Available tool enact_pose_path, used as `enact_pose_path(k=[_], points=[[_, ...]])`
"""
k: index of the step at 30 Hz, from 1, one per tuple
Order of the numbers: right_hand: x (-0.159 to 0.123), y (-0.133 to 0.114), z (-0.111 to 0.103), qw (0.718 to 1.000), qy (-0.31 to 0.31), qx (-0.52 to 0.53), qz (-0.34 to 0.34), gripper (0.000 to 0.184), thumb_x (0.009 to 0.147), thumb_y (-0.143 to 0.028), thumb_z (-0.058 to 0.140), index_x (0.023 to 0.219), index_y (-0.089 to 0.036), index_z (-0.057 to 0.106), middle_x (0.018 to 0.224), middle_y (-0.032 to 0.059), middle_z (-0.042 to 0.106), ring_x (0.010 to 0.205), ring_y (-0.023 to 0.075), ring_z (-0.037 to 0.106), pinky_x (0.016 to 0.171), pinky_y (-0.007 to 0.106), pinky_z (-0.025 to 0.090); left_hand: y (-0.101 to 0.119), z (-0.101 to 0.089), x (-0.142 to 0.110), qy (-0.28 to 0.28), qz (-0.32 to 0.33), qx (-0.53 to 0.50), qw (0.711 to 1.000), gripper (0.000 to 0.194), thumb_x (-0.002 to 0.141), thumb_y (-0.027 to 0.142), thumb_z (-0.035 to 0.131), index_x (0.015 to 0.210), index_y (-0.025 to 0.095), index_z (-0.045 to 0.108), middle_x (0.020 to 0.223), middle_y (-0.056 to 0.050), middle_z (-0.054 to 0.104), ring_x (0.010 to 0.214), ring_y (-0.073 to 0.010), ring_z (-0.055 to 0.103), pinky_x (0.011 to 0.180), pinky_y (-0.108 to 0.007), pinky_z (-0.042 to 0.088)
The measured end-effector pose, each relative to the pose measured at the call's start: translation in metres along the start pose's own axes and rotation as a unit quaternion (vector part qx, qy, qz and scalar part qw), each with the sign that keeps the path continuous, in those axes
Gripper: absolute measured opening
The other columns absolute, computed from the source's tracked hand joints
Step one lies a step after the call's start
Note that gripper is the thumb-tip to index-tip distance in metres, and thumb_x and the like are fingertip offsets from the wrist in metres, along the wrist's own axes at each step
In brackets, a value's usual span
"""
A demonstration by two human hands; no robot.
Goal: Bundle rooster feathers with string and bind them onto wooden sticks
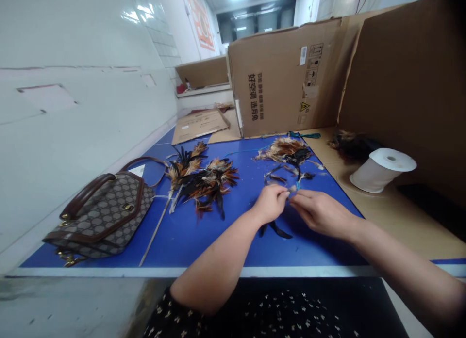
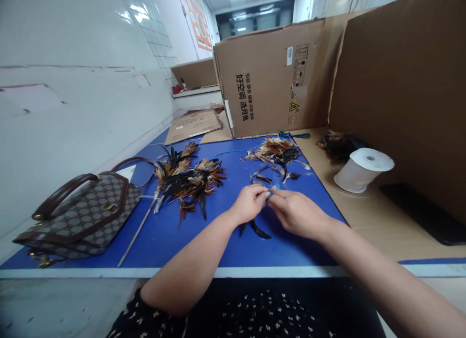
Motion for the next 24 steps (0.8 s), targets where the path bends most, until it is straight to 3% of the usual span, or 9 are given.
enact_pose_path(k=[3, 5, 7, 9, 12, 17, 24], points=[[0.012, 0.008, -0.017, 1.0, 0.001, 0.015, -0.025, 0.022, 0.098, -0.014, 0.05, 0.087, -0.019, 0.068, 0.082, 0.0072, 0.066, 0.075, 0.0188, 0.06, 0.07, 0.03, 0.045, 0.014, 0.007, -0.005, -0.056, 0.102, 0.072, 0.991, 0.022, 0.092, 0.018, 0.056, 0.074, 0.016, 0.069, 0.079, -0.007, 0.064, 0.081, -0.0198, 0.059, 0.081, -0.033, 0.048], [0.017, 0.023, -0.027, 0.998, 0.01, 0.064, -0.004, 0.023, 0.1, -0.021, 0.053, 0.081, -0.019, 0.067, 0.076, 0.0049, 0.064, 0.072, 0.0174, 0.059, 0.069, 0.029, 0.044, 0.023, 0.009, -0.007, -0.082, 0.129, 0.055, 0.987, 0.023, 0.095, 0.021, 0.058, 0.078, 0.016, 0.072, 0.082, -0.007, 0.066, 0.082, -0.0196, 0.061, 0.082, -0.032, 0.049], [0.018, 0.04, -0.029, 0.989, 0.016, 0.137, 0.046, 0.028, 0.102, -0.032, 0.055, 0.08, -0.019, 0.068, 0.074, 0.0042, 0.066, 0.07, 0.0169, 0.059, 0.07, 0.029, 0.046, 0.03, 0.005, -0.007, -0.069, 0.134, 0.012, 0.989, 0.022, 0.098, 0.027, 0.059, 0.086, 0.015, 0.074, 0.085, -0.007, 0.067, 0.083, -0.0185, 0.062, 0.083, -0.031, 0.049], [0.012, 0.05, -0.022, 0.974, 0.028, 0.201, 0.101, 0.033, 0.102, -0.042, 0.057, 0.085, -0.018, 0.071, 0.078, 0.0049, 0.07, 0.073, 0.0175, 0.062, 0.073, 0.029, 0.048, 0.032, -0.003, -0.005, -0.031, 0.111, -0.035, 0.993, 0.024, 0.099, 0.031, 0.059, 0.092, 0.015, 0.075, 0.085, -0.006, 0.068, 0.081, -0.0169, 0.061, 0.08, -0.029, 0.049], [0.001, 0.047, -0.006, 0.958, 0.072, 0.238, 0.143, 0.035, 0.102, -0.047, 0.058, 0.087, -0.017, 0.069, 0.079, 0.0037, 0.068, 0.075, 0.0172, 0.06, 0.072, 0.029, 0.048, 0.026, -0.011, -0.003, 0.021, 0.057, -0.061, 0.996, 0.028, 0.1, 0.036, 0.058, 0.091, 0.014, 0.074, 0.079, -0.004, 0.065, 0.073, -0.0145, 0.056, 0.071, -0.026, 0.045], [-0.006, 0.018, 0.018, 0.947, 0.176, 0.221, 0.15, 0.039, 0.103, -0.042, 0.055, 0.072, -0.019, 0.054, 0.065, -0.0023, 0.046, 0.061, 0.0123, 0.042, 0.06, 0.026, 0.038, 0.017, -0.007, -0.002, 0.082, 0.02, -0.061, 0.995, 0.032, 0.099, 0.037, 0.058, 0.081, 0.014, 0.071, 0.07, -0.001, 0.057, 0.068, -0.0132, 0.049, 0.067, -0.025, 0.042], [-0.007, 0.006, 0.03, 0.947, 0.219, 0.172, 0.162, 0.033, 0.104, -0.034, 0.053, 0.074, -0.02, 0.054, 0.063, -0.0035, 0.043, 0.057, 0.0115, 0.04, 0.057, 0.027, 0.035, 0.006, 0.004, -0.001, 0.146, -0.029, -0.125, 0.981, 0.026, 0.092, 0.036, 0.066, 0.081, 0.015, 0.075, 0.073, -0.003, 0.066, 0.073, -0.0161, 0.058, 0.073, -0.027, 0.049]])
Point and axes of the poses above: each hand's wrist, its own x-axis towards the middle knuckle, its own z-axis out of the palm, y = z × x, the point moved 5 cm from there along x, towards the middle knuckle
